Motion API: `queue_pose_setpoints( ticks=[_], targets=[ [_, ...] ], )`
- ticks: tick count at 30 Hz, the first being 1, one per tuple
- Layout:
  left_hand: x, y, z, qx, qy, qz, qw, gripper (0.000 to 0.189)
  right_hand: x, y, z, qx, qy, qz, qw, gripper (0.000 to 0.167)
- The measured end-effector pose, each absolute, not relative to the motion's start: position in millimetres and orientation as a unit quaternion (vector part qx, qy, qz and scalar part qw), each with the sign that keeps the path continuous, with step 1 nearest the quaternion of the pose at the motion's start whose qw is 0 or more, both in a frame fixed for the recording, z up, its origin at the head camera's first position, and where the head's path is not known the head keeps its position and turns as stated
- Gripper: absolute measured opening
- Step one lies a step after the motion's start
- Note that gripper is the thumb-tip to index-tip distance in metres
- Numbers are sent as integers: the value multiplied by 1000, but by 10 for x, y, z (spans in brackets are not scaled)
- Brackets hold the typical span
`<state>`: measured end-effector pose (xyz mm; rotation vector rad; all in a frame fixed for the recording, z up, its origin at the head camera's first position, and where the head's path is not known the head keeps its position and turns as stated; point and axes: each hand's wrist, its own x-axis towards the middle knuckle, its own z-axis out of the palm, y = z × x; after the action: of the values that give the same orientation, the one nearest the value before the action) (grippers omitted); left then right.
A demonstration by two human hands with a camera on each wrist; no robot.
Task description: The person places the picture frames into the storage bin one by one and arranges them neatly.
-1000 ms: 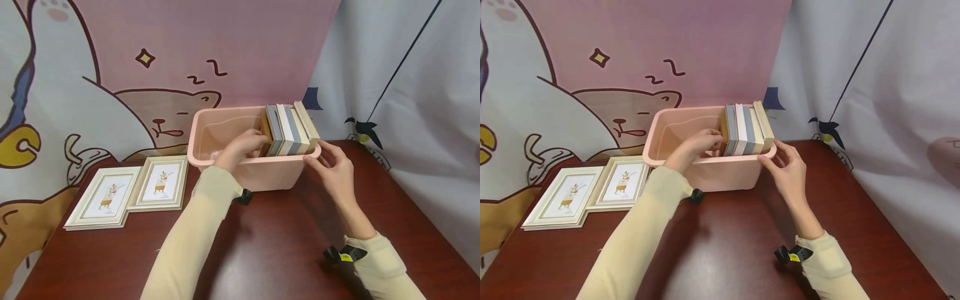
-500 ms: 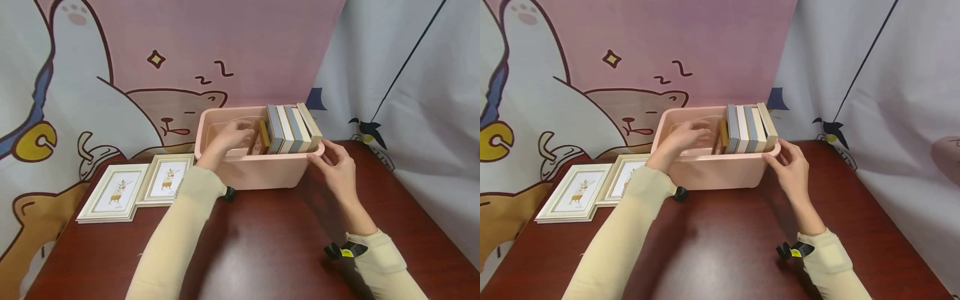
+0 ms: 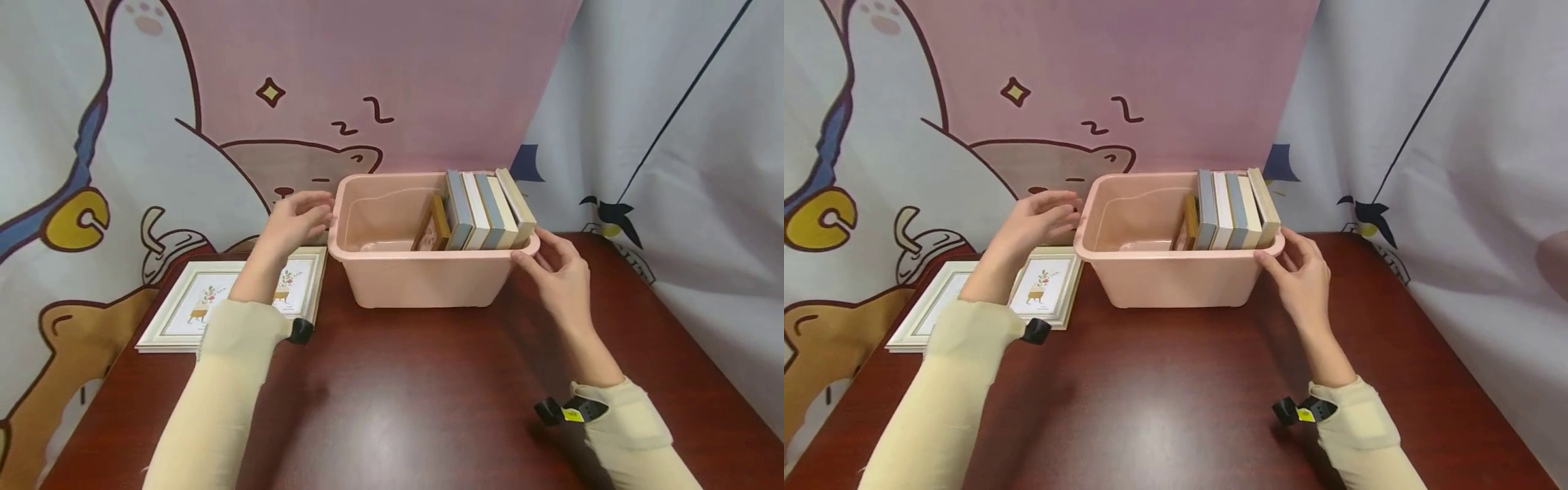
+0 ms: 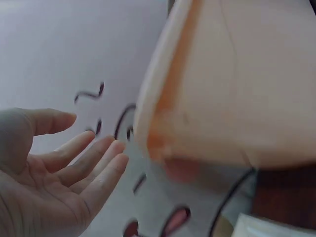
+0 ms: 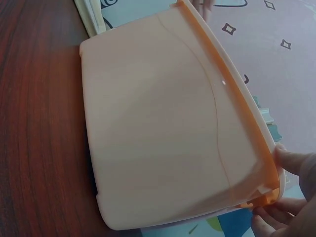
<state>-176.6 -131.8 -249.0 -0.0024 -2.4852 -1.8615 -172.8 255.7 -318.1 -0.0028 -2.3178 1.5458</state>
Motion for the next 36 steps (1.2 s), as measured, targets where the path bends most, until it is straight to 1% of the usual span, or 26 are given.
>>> queue_pose_setpoints(
  ticks=[5, 11, 14, 19, 24, 27, 30, 36],
  targets=[
    [-1661, -1592, -2729, 32, -796, -604, 22, 44, -1724, 2554, -3199, -4, -819, 546, 176, 62],
    [-1677, -1748, -3182, 71, -780, -620, 43, 45, -1726, 2552, -3207, -9, -819, 547, 172, 62],
    [-1694, -1764, -3424, 100, -768, -629, 63, 43, -1728, 2546, -3204, -7, -815, 555, 167, 62],
    [-1762, -1727, -3789, 132, -746, -645, 94, 40, -1730, 2544, -3174, -13, -791, 596, 138, 65],
    [-1795, -1696, -4048, 154, -750, -631, 125, 38, -1744, 2529, -3161, -13, -765, 634, 109, 69],
    [-1799, -1691, -4169, 178, -759, -611, 135, 37, -1751, 2521, -3168, -10, -767, 635, 97, 70],
    [-1816, -1680, -4256, 196, -775, -586, 131, 39, -1752, 2518, -3171, -13, -770, 631, 94, 71],
    [-1878, -1579, -4278, 215, -825, -514, 95, 52, -1735, 2562, -3147, -20, -765, 637, 95, 71]
  ],
)
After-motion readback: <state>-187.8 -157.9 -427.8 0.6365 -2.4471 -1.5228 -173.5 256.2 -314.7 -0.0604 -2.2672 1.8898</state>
